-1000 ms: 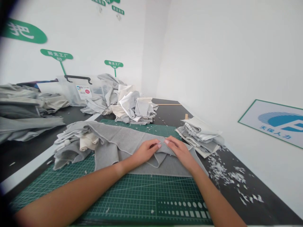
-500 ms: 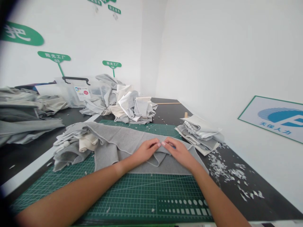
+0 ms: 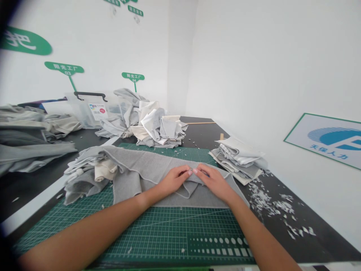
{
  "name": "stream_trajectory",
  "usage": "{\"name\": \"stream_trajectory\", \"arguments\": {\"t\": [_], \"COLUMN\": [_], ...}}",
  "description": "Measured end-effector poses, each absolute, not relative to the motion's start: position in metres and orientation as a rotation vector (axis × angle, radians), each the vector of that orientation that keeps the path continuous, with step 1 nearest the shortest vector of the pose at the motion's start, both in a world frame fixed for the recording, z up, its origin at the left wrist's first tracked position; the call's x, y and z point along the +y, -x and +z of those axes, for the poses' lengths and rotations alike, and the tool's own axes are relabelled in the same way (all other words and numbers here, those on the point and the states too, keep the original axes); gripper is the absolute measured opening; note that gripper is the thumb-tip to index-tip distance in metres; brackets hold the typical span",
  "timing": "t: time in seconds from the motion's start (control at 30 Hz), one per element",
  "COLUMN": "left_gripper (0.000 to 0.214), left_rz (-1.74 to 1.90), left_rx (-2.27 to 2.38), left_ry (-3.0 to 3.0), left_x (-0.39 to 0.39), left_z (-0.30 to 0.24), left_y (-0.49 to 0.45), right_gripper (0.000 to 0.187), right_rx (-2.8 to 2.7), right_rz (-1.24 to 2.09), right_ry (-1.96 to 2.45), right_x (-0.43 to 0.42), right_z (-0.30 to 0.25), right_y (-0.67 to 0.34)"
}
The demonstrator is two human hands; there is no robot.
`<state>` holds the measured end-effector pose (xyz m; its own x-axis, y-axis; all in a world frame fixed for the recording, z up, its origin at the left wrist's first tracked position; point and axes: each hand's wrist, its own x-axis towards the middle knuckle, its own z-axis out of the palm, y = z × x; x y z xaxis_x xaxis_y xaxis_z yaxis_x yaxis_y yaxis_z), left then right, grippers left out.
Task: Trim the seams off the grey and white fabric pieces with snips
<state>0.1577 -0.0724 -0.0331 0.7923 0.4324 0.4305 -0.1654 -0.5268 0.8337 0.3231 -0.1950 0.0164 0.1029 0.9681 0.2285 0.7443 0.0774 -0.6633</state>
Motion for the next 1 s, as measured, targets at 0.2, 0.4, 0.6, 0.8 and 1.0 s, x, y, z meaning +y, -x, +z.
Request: {"name": "stream_trajectory", "arguments": {"t": [0.2, 0.4, 0.6, 0.8, 1.0], "left_gripper": [0.033, 0.036, 0.038, 0.040, 0.039], "left_rz": [0.762, 0.757, 0.744, 0.692, 0.665], "left_rx": [0.211, 0.200, 0.184, 0.186, 0.154], "left_ry": [-1.996, -1.999, -1.978, -1.920, -1.879], "left_x": [-0.070, -0.069, -0.067, -0.065, -0.067], "left_z": [-0.034, -0.035, -0.037, -0.038, -0.038], "left_y": [-0.159, -0.160, -0.160, -0.160, -0.159], "right_gripper": [0.037, 0.037, 0.036, 0.035, 0.040], "right_rx": [-1.704, -1.716, -1.735, -1.730, -1.727], "right_rz": [0.430, 0.431, 0.434, 0.426, 0.381], "right_ry": [1.721, 1.724, 1.710, 1.730, 1.759], "right_x": [-0.194, -0.194, -0.193, -0.195, -0.191], "right_z": [0.013, 0.012, 0.013, 0.013, 0.005], "right_y": [-0.326, -0.327, -0.326, -0.325, -0.325]}}
